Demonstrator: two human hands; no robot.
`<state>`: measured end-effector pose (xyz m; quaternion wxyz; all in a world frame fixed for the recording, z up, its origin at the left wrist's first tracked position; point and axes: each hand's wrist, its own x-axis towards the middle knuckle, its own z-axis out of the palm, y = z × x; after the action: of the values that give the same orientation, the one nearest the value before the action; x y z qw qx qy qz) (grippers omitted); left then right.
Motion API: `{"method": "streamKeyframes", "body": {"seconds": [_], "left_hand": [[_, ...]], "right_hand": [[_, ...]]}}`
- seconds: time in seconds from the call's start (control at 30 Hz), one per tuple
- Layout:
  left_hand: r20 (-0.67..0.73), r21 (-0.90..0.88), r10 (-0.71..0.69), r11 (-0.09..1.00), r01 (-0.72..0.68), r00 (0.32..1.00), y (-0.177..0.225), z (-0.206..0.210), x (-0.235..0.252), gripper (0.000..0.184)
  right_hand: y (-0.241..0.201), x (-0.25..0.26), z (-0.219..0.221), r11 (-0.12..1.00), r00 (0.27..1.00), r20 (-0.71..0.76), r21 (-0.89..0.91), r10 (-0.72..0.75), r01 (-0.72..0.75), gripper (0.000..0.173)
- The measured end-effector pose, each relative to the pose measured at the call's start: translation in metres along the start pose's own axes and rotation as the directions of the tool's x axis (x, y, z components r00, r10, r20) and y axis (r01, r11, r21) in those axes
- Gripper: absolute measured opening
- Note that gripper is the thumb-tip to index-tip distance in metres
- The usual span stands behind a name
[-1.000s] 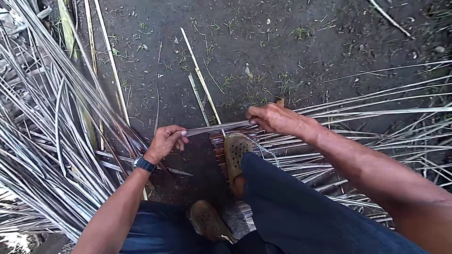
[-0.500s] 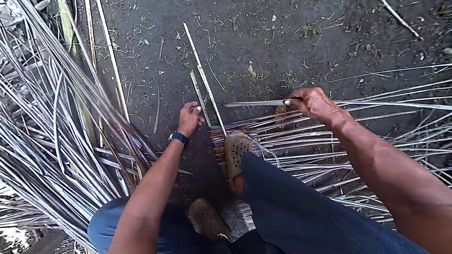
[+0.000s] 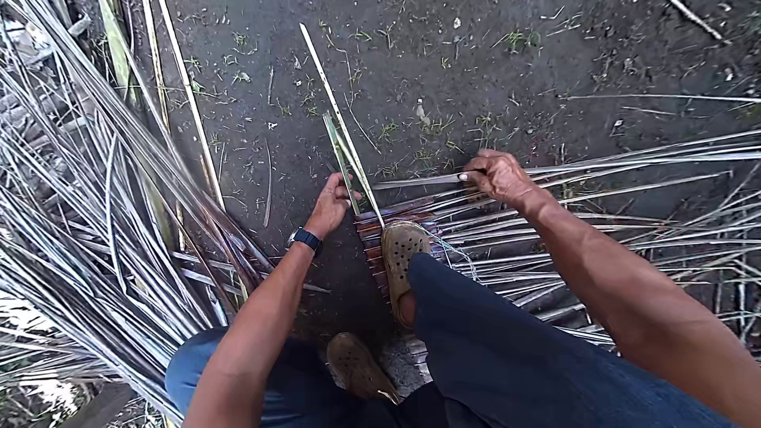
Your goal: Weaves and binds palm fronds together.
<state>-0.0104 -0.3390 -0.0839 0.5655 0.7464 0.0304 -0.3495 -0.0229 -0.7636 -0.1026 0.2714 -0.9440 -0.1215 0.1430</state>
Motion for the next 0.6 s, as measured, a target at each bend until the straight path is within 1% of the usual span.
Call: {"method": "streamKeyframes", "body": {"seconds": [0.07, 0.13, 0.2, 0.27, 0.3, 0.37, 0.4, 0.47, 0.53, 0.6], "left_hand": [[0.027, 0.016, -0.001, 1.000, 0.000, 1.000, 0.002, -0.002, 0.000, 0.058], [0.014, 0.104, 0.039, 0.994, -0.040, 0.999, -0.001, -0.001, 0.002, 0.057], [-0.047, 0.271, 0.120, 0.957, -0.103, 0.992, -0.006, 0.002, 0.006, 0.055], [-0.085, 0.426, 0.174, 0.896, -0.122, 0.981, -0.011, 0.002, 0.007, 0.059], [-0.089, 0.470, 0.180, 0.875, -0.118, 0.980, -0.015, 0.001, 0.007, 0.067], [-0.053, 0.515, 0.150, 0.851, -0.101, 0.987, -0.020, -0.001, 0.009, 0.089], [-0.024, 0.535, 0.126, 0.840, -0.094, 0.992, -0.023, -0.002, 0.009, 0.099], [0.028, 0.570, 0.084, 0.817, -0.085, 0.996, -0.023, -0.003, 0.008, 0.108], [0.058, 0.613, 0.048, 0.787, -0.074, 0.997, -0.017, -0.005, 0.004, 0.104], [0.062, 0.671, 0.068, 0.736, -0.092, 0.996, -0.019, -0.005, 0.001, 0.092]], "right_hand": [[0.004, -0.011, -0.018, 0.998, 0.998, -0.046, -0.027, 0.050, -0.051, 0.015], [-0.002, -0.013, -0.025, 0.998, 0.995, -0.084, -0.021, 0.060, -0.062, 0.014], [-0.014, -0.003, -0.013, 1.000, 0.997, -0.071, -0.019, -0.006, 0.004, 0.016], [-0.035, 0.014, 0.015, 0.994, 0.995, -0.006, -0.012, -0.104, 0.104, 0.018], [-0.048, 0.022, 0.033, 0.990, 0.989, 0.028, -0.014, -0.143, 0.143, 0.018], [-0.077, 0.039, 0.067, 0.980, 0.978, 0.074, -0.014, -0.196, 0.198, 0.019], [-0.089, 0.044, 0.082, 0.975, 0.973, 0.068, -0.011, -0.219, 0.220, 0.020], [-0.103, 0.048, 0.103, 0.968, 0.968, 0.023, -0.010, -0.249, 0.250, 0.020], [-0.111, 0.049, 0.111, 0.967, 0.967, -0.011, -0.032, -0.255, 0.254, 0.022], [-0.115, 0.047, 0.110, 0.970, 0.972, 0.012, -0.061, -0.236, 0.236, 0.025]]}}
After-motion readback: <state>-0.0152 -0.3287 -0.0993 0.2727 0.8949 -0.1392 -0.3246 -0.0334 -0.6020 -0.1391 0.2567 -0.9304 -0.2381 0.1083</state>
